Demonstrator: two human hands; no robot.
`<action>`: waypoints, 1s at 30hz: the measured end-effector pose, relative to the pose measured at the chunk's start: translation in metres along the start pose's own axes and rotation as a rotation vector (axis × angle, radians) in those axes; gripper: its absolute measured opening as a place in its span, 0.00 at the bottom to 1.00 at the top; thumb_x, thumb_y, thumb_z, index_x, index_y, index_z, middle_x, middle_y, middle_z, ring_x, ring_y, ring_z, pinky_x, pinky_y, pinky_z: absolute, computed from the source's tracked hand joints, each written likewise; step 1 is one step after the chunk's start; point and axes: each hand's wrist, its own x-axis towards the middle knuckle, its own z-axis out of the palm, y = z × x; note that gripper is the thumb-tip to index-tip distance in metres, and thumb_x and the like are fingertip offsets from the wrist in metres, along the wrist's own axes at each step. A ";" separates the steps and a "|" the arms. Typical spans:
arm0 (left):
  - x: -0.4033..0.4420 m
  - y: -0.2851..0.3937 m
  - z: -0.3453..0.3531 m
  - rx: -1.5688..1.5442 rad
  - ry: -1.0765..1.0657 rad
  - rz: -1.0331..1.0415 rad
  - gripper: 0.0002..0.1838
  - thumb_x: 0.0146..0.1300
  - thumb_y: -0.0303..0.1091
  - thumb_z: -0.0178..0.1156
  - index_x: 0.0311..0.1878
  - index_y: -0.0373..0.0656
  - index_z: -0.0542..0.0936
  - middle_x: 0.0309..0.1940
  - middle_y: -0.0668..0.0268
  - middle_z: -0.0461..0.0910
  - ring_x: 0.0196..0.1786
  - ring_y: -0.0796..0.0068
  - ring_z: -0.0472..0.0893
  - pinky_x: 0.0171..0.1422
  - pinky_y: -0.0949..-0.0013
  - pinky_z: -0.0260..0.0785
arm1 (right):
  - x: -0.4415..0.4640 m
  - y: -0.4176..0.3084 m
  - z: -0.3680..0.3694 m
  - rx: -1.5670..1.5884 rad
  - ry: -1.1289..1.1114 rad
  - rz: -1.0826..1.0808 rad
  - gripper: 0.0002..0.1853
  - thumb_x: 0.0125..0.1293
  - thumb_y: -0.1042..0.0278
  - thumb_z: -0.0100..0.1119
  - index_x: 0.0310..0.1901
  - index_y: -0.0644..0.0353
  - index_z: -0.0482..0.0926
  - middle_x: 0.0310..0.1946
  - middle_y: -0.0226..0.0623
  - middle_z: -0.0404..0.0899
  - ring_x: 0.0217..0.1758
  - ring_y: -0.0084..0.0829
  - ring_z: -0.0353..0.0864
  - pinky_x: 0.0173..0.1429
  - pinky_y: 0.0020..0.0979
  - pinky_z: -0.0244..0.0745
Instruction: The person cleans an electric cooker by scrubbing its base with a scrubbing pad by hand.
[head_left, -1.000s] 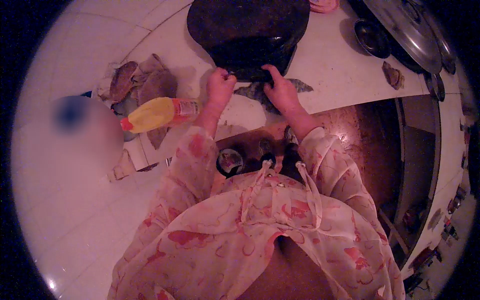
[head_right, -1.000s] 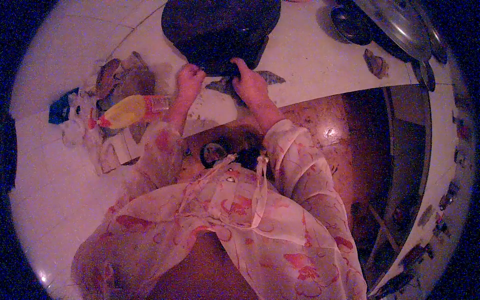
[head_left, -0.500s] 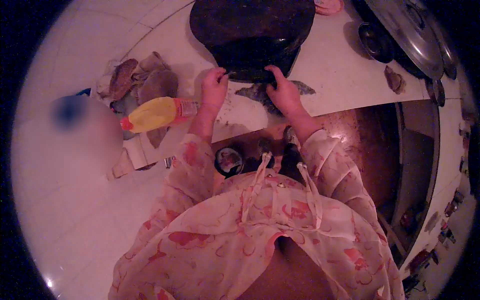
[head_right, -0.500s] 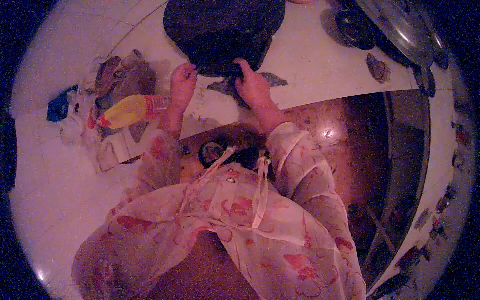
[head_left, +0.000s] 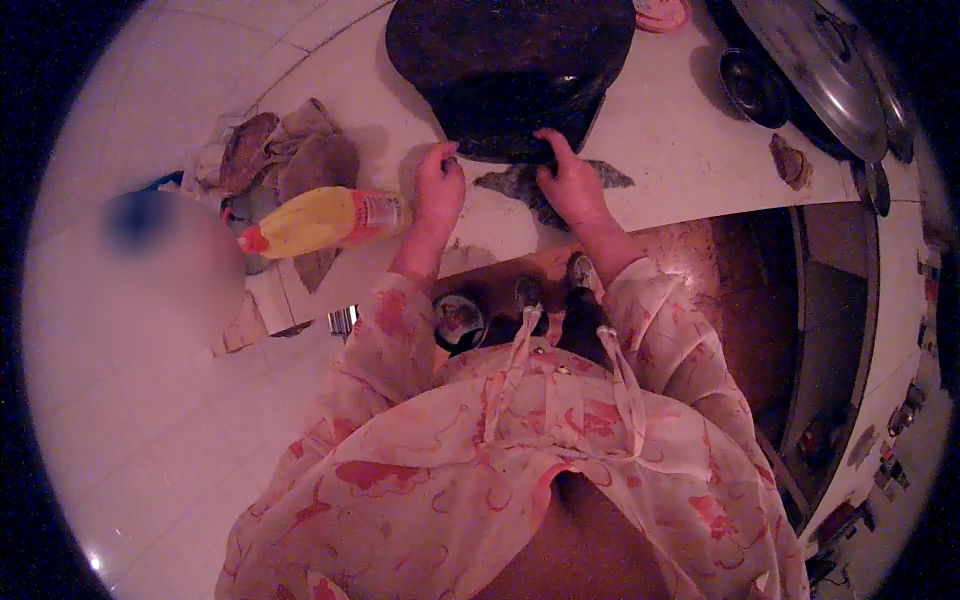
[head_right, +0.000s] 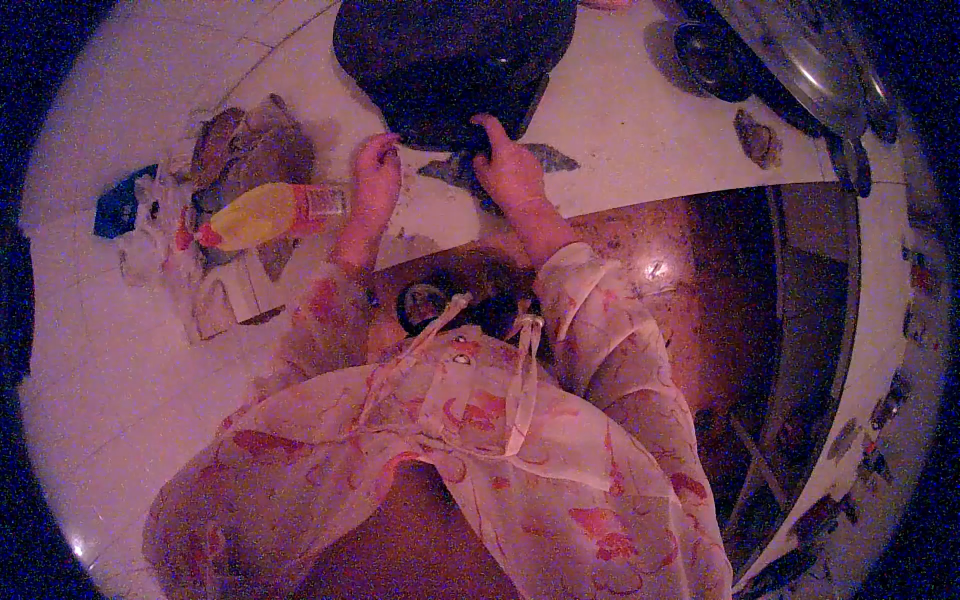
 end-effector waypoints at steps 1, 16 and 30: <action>0.000 -0.004 0.001 0.103 0.087 0.172 0.13 0.53 0.22 0.52 0.43 0.39 0.77 0.35 0.57 0.77 0.37 0.61 0.76 0.48 0.63 0.69 | 0.000 0.001 0.000 -0.001 0.000 -0.004 0.27 0.52 0.69 0.55 0.55 0.38 0.63 0.26 0.52 0.76 0.34 0.54 0.77 0.38 0.48 0.70; 0.000 0.014 0.002 0.526 -0.036 0.505 0.18 0.47 0.28 0.59 0.45 0.42 0.77 0.42 0.54 0.75 0.48 0.52 0.71 0.54 0.56 0.63 | -0.002 0.003 0.002 -0.036 0.001 -0.041 0.27 0.54 0.67 0.52 0.58 0.40 0.62 0.30 0.52 0.78 0.33 0.54 0.77 0.39 0.51 0.72; 0.002 0.005 0.003 0.459 -0.060 0.458 0.14 0.48 0.29 0.60 0.41 0.41 0.77 0.39 0.55 0.75 0.46 0.52 0.72 0.51 0.57 0.64 | -0.003 0.000 0.000 -0.016 -0.012 -0.003 0.26 0.54 0.68 0.53 0.56 0.38 0.63 0.28 0.53 0.76 0.35 0.55 0.76 0.39 0.49 0.70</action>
